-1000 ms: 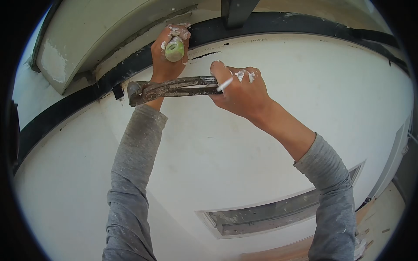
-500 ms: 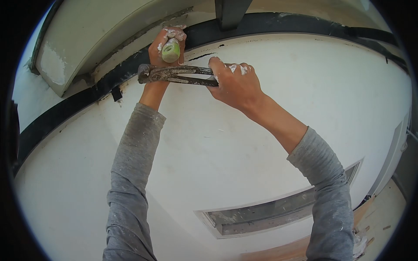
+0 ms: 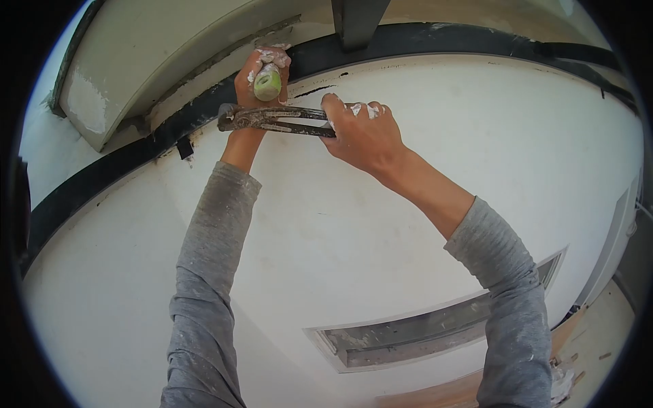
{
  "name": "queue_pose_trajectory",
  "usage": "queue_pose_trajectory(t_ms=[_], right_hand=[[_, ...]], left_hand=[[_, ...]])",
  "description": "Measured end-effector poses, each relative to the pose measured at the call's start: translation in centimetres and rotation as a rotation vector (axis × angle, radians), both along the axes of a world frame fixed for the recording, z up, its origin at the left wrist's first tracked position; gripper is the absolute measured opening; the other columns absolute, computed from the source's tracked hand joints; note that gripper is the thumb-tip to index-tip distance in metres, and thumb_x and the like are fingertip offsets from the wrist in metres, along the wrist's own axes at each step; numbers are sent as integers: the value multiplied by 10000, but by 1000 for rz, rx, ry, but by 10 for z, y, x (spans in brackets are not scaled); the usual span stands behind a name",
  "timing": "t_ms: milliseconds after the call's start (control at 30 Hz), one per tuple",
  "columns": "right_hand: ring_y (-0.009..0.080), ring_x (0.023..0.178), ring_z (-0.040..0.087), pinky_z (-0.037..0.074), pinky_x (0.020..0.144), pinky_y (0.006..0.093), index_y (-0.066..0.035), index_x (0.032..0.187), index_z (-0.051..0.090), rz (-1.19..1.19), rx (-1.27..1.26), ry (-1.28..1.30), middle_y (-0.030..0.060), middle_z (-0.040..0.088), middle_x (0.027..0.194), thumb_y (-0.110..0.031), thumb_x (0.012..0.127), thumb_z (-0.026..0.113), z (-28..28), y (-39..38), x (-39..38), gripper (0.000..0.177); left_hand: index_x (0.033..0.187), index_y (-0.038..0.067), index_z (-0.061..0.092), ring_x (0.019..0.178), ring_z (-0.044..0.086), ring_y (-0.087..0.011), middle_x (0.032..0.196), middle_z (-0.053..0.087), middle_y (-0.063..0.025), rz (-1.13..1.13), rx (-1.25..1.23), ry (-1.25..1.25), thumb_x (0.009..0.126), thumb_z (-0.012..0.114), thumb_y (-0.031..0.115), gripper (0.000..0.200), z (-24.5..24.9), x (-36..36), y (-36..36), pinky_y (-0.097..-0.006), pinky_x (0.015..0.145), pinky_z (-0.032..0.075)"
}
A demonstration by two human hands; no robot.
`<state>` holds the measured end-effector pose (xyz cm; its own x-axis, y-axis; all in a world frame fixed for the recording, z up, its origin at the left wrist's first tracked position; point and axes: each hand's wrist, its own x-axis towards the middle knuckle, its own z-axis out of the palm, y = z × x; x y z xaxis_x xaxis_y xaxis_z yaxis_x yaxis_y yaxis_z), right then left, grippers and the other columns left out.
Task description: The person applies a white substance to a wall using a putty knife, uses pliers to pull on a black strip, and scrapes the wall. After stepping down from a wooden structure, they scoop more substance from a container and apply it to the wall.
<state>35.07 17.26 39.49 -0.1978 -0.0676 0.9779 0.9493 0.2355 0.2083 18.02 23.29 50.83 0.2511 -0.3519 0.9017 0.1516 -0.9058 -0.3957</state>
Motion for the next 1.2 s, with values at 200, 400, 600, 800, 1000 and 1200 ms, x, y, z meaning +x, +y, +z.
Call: queue_pose_trajectory(t_ms=[200,400,600,800,1000,1200], right_hand=[[197,523,626,496,511,353,-81,906,548,-143,57,-27,7,587,580,-210,671,794,12,9,5,364],[250,686,697,531,641,393,-71,979,568,183,125,-122,81,656,692,-251,699,797,7,1,-1,404],[299,715,698,532,654,419,-65,1019,558,91,162,-119,83,654,671,-273,715,778,1,-2,-6,428],[215,581,657,530,599,364,-72,940,588,-61,29,-19,58,651,651,-238,699,771,14,-6,-9,345],[292,605,656,527,580,402,-48,977,565,-5,-79,-6,88,642,646,-261,715,783,20,1,-4,402],[310,663,686,545,639,406,-55,983,555,111,61,-88,103,644,650,-255,721,775,3,-2,-5,396]], left_hand=[[910,31,583,845,645,-179,871,637,-79,49,283,-45,843,645,-69,136,-4,6,-5,-288,838,512],[903,36,566,864,647,-170,896,651,-69,109,291,-51,857,644,-54,128,-2,4,-4,-287,836,508],[908,37,573,867,649,-167,878,648,-60,56,199,-51,875,625,-43,101,6,1,-7,-292,834,510],[896,37,566,837,632,-175,872,631,-61,40,236,-40,856,635,-60,126,2,2,-8,-299,841,512],[895,18,555,838,625,-182,895,630,-70,58,178,12,823,647,-89,158,-1,-1,0,-270,818,488],[869,13,554,837,620,-168,885,628,-75,72,227,3,825,632,-104,147,4,-2,0,-280,842,495]])
